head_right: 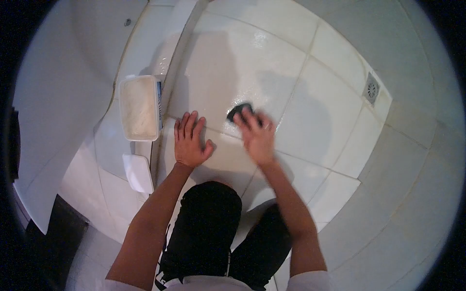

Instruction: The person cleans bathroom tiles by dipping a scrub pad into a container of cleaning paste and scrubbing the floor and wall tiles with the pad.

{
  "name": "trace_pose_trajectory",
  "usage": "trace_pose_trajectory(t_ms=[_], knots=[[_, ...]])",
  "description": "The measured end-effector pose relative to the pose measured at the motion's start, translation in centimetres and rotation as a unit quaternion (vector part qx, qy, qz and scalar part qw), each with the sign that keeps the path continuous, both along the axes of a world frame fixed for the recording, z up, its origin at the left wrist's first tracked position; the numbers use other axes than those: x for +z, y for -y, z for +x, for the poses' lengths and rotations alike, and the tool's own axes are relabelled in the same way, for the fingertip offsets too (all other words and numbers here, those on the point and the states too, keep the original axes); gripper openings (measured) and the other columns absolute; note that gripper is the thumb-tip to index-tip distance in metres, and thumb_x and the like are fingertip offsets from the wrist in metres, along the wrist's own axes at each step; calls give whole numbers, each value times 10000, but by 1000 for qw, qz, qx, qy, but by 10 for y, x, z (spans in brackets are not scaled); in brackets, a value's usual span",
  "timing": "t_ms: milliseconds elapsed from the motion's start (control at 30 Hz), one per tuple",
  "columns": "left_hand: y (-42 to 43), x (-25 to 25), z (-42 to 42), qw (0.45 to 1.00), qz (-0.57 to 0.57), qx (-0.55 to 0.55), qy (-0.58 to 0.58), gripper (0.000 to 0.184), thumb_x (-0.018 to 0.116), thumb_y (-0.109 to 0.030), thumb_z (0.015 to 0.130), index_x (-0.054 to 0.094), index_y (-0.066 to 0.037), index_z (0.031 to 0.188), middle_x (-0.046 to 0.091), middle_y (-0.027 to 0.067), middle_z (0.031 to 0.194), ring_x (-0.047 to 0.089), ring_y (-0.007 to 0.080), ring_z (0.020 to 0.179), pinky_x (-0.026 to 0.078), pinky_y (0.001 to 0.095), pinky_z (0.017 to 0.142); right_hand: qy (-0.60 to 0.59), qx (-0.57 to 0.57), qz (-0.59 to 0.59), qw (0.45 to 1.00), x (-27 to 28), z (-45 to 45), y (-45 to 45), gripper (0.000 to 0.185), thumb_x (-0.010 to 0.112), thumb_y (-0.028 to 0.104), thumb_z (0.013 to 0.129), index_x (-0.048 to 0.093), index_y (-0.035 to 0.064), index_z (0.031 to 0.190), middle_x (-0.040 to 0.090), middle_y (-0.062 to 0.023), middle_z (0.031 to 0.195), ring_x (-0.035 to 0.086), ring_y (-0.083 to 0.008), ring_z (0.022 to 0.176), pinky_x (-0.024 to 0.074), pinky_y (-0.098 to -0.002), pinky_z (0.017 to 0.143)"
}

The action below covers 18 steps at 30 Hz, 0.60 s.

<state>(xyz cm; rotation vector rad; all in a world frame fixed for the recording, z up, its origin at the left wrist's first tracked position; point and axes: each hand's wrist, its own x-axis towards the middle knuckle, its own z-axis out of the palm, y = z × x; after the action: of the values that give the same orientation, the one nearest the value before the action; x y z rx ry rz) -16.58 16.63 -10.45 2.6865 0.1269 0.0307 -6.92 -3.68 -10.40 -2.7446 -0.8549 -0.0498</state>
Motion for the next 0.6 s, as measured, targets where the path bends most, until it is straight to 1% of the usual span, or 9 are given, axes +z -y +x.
trace_pose_trajectory(t_ms=[100,167,200,333,400,467,500,567,600], knots=[[1,0,-3,1000,-3,-4,3,651,579,-291,719,433,-96,1322,339,131,1438,286,346,1349,205,559,1091,109,-49,-66,991,22,101,-1,343,575,166,857,629,195,1194,562,-63,1243,497,-318,1043,383,-472,856],[-1,0,-1,1000,3,-2,3,650,580,-290,719,433,-95,1322,338,131,1439,287,347,1349,203,559,1092,92,-88,0,992,2,109,-13,340,571,144,852,630,185,1184,571,-71,1225,499,-317,1020,387,-474,826],[-1,1,-1,1000,1,-1,-1,652,578,-291,720,430,-98,1325,337,130,1440,285,346,1351,199,559,1094,73,-128,62,987,-10,103,-19,337,566,123,848,631,176,1174,580,-80,1208,502,-316,997,390,-475,797],[1,2,-1,1000,9,1,-13,653,567,-316,727,436,-102,1331,332,120,1451,284,328,1357,202,547,1102,-60,1,59,997,14,-31,-17,448,587,89,805,595,189,1241,579,-104,1230,549,-279,1001,390,-394,953],[2,2,-1,1000,8,-2,-6,652,569,-311,726,438,-102,1329,334,119,1449,288,330,1354,203,548,1101,-74,-91,94,989,-1,-34,54,432,556,64,815,607,178,1229,573,-95,1240,538,-252,1066,384,-412,957],[1,2,0,1000,15,-5,-2,650,571,-307,724,441,-101,1327,336,118,1447,292,333,1352,203,549,1101,-15,-235,88,968,4,-23,126,354,551,59,838,653,106,1173,600,-153,1167,517,-276,1121,303,-418,986],[2,3,-1,1000,12,-3,6,649,574,-302,721,443,-101,1324,340,121,1444,293,334,1351,202,550,1100,15,-287,71,955,1,-20,165,297,546,74,848,651,22,1121,579,-167,1178,554,-282,1035,342,-414,931],[4,4,1,1000,10,-2,10,647,578,-297,719,445,-101,1322,344,123,1440,294,336,1350,202,552,1099,83,-423,-18,902,-2,-8,183,249,546,58,846,678,4,1051,583,-179,1137,555,-292,992,358,-399,905],[5,6,1,1000,9,0,14,647,581,-293,717,447,-100,1319,350,126,1435,298,337,1348,205,555,1095,62,-472,72,876,-9,-5,171,257,541,66,856,663,-3,1072,583,-182,1122,545,-299,1006,340,-411,920]])
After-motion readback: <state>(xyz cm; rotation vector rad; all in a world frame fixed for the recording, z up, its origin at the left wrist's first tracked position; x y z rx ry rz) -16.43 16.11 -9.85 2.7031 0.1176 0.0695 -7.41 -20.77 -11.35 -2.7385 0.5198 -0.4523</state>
